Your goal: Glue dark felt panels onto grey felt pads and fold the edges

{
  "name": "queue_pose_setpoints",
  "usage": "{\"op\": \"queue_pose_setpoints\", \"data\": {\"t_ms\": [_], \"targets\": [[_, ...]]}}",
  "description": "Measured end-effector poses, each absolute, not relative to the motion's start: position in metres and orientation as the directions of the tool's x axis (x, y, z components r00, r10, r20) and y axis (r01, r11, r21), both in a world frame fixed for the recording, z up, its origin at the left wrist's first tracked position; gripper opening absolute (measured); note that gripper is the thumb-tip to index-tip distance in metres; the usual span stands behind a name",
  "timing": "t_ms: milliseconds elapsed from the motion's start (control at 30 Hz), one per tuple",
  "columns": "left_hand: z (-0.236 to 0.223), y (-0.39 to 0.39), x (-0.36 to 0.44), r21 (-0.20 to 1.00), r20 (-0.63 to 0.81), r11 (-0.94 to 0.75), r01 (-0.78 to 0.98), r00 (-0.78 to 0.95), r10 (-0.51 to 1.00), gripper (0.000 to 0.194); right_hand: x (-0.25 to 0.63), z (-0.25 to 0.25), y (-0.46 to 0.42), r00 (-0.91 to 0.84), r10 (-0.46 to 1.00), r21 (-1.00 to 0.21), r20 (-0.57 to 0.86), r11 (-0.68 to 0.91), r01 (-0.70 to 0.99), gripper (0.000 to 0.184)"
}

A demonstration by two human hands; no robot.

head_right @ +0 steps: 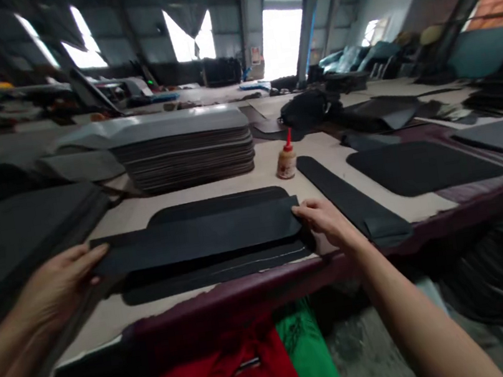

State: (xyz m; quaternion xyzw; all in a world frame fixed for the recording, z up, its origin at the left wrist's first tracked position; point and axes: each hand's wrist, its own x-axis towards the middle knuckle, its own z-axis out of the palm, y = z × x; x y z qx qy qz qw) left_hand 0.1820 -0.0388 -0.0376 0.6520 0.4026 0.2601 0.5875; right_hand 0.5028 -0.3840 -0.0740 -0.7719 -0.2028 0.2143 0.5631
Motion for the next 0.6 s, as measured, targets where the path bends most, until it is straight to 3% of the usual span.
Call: {"op": "queue_pose_setpoints", "data": {"t_ms": [167, 333, 600], "targets": [[-0.036, -0.04, 0.186, 0.932, -0.253, 0.094, 0.351, 0.443, 0.86, 0.04, 0.507, -0.076, -0.384, 0.817, 0.556, -0.915, -0.155, -0.393, 0.093, 0.04], [-0.049, -0.037, 0.18, 0.899, -0.277, 0.058, 0.435, 0.46, 0.844, 0.053, 0.511, -0.087, -0.399, 0.812, 0.554, -0.865, -0.181, -0.483, 0.137, 0.036], [-0.079, -0.033, 0.171, 0.916, -0.278, 0.068, 0.396, 0.503, 0.818, 0.044, 0.504, -0.094, -0.413, 0.818, 0.55, -0.759, -0.169, -0.602, 0.247, 0.039]]}}
